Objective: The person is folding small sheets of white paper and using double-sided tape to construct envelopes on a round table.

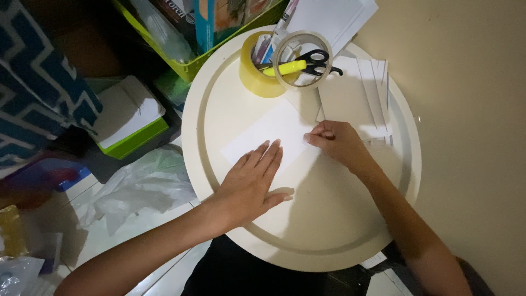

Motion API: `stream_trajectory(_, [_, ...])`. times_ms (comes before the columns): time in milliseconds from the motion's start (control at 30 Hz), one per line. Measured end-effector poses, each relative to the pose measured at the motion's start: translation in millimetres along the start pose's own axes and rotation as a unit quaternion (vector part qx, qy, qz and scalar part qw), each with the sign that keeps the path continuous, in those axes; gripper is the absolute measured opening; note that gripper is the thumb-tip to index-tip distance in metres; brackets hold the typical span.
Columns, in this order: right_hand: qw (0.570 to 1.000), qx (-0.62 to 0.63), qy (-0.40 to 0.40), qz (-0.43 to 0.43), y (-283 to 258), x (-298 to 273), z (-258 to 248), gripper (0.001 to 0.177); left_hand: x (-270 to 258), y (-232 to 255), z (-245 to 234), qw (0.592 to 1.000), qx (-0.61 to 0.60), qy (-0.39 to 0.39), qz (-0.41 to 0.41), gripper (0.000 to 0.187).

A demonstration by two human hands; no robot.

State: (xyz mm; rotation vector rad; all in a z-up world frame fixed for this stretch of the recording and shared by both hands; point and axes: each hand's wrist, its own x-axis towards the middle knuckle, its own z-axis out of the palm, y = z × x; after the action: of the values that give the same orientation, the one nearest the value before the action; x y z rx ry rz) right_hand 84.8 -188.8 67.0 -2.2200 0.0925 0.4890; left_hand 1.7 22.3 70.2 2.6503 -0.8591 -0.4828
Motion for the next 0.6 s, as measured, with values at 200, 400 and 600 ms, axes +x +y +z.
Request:
stream_trajectory(200, [0.994, -0.088, 0.041, 0.044, -16, -8, 6, 0.014, -2, -1, 1, 1.0, -0.019, -0.002, -0.002, 0.071])
stream_trajectory(400, [0.993, -0.097, 0.062, 0.025, -3, -2, 0, 0.043, -3, -1, -1, 1.0, -0.011, -0.006, 0.0, 0.07])
stream_trajectory(600, [0.986, -0.14, 0.067, 0.061, -12, 3, -2, 0.032, -2, -1, 0, 1.0, -0.002, -0.013, -0.003, 0.07])
